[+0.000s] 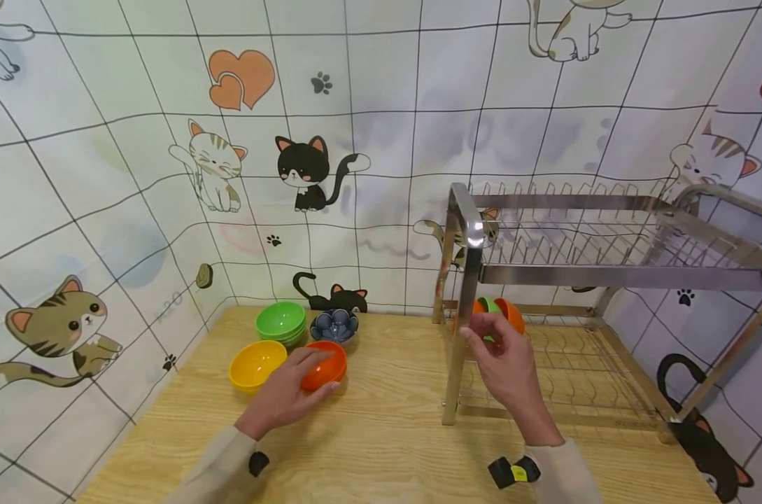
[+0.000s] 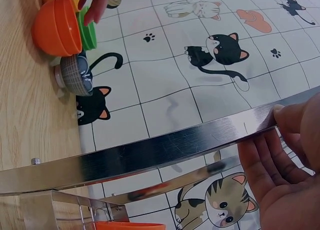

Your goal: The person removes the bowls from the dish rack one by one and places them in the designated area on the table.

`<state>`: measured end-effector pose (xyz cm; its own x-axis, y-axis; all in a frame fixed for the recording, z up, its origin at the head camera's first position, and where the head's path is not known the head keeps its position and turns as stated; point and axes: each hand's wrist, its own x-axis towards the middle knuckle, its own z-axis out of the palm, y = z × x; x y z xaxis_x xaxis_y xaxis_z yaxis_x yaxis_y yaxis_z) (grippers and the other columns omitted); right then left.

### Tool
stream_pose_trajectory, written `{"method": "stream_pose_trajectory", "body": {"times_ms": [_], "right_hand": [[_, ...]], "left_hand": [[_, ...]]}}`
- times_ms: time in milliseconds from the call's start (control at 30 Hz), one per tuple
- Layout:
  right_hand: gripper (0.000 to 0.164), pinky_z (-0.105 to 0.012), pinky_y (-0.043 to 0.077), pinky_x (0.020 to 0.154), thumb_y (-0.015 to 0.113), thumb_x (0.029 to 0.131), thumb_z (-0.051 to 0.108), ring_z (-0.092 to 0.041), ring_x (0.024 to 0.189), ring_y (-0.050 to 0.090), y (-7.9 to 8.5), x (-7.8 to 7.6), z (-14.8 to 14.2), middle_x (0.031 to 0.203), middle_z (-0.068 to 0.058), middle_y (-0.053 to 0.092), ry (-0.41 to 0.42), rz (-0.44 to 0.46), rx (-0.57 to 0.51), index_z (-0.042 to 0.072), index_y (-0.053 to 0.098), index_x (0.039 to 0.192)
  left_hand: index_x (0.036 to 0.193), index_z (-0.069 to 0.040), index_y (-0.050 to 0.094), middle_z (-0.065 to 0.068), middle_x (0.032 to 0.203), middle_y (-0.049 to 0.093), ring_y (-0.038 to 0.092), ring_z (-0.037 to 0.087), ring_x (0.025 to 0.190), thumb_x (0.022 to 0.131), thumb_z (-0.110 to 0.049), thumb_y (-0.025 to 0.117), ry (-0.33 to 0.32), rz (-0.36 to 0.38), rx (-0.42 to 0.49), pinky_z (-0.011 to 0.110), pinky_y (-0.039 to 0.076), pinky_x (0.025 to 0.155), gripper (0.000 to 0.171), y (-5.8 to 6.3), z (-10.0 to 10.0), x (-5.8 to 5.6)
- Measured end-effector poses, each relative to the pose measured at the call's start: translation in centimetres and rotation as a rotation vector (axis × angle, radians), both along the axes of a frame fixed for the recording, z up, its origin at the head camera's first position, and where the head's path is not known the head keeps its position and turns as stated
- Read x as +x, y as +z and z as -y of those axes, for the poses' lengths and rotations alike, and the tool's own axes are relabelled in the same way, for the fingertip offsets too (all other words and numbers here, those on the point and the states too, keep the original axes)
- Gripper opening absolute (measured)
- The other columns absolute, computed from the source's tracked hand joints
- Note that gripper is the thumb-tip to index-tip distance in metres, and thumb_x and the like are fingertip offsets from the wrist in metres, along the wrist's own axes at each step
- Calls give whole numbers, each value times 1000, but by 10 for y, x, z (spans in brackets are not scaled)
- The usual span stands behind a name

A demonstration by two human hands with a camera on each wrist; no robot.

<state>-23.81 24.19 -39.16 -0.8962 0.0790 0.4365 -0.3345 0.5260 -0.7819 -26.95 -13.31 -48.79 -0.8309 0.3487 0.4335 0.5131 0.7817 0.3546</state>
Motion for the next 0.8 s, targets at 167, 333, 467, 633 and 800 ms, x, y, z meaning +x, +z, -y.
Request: {"method": "stream_pose_trajectory", "body": {"times_ms": [167, 333, 467, 633, 800], "right_hand": [[33, -47, 47, 106, 64, 103, 27, 18, 104, 53, -1, 0, 0, 119, -8, 66, -5, 3, 3, 3, 61, 126], [35, -22, 51, 103, 63, 103, 30, 15, 105, 55, -2, -1, -1, 119, -8, 67, -5, 14, 9, 5, 62, 127], [36, 1, 42, 91, 63, 103, 34, 15, 104, 56, -4, -1, -3, 117, -4, 66, -10, 26, 14, 8, 62, 127], [36, 1, 42, 90, 63, 103, 34, 16, 103, 56, -4, -1, -4, 114, 1, 65, 5, 36, -9, 7, 62, 127], [35, 1, 41, 89, 63, 102, 33, 14, 103, 56, -4, -1, -4, 112, 5, 64, 3, 38, -32, 7, 63, 126]], "left_hand": [[144, -26, 58, 0, 148, 58, 57, 26, 132, 94, -68, 59, -4, 95, 94, 49, 51, 107, 65, 12, -13, 6], [147, -28, 55, 0, 149, 59, 54, 23, 138, 95, -59, 63, -58, 176, 252, 52, 45, 114, 61, 20, -29, 9], [147, -30, 54, -5, 144, 63, 56, 16, 136, 96, -54, 65, -95, 238, 378, 47, 45, 116, 58, 25, -43, 8], [146, -30, 55, -5, 139, 65, 60, 19, 131, 98, -44, 67, -188, 288, 545, 49, 48, 113, 51, 38, -62, 8], [144, -30, 57, -2, 135, 67, 63, 19, 126, 100, -37, 66, -282, 334, 674, 47, 51, 110, 46, 53, -84, 8]]}}
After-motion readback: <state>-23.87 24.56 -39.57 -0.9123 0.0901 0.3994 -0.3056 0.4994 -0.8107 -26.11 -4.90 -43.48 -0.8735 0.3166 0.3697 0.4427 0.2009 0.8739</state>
